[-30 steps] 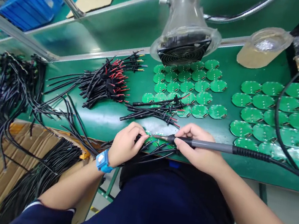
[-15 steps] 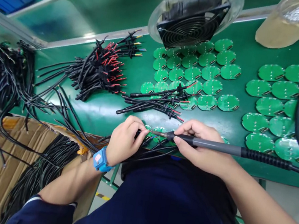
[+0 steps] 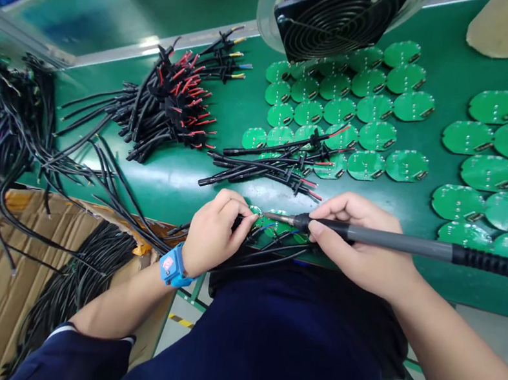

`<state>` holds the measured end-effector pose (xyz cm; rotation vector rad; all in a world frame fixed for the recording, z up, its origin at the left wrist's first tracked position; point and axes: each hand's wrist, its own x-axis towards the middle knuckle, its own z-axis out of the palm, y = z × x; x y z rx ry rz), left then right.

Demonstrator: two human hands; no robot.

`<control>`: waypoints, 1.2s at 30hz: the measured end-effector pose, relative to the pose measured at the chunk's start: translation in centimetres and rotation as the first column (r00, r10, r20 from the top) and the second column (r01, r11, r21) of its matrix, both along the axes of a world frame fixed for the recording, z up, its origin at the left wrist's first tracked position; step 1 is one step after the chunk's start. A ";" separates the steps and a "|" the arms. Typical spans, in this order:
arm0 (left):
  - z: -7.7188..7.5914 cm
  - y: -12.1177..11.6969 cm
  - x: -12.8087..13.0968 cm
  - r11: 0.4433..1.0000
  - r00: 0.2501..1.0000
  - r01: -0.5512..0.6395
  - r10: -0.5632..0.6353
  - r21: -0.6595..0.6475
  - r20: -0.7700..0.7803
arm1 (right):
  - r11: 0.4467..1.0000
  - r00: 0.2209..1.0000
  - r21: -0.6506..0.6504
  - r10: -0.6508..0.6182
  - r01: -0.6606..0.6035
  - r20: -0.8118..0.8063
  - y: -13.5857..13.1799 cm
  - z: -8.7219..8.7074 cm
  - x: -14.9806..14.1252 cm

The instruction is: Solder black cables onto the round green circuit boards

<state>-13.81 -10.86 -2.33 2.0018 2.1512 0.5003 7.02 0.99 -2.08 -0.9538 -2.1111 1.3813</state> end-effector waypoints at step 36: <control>1.2 0.9 0.5 0.985 0.996 -0.066 0.074 -0.161 0.046 | 0.999 0.998 0.022 0.031 -0.032 0.048 0.3 0.0 -0.1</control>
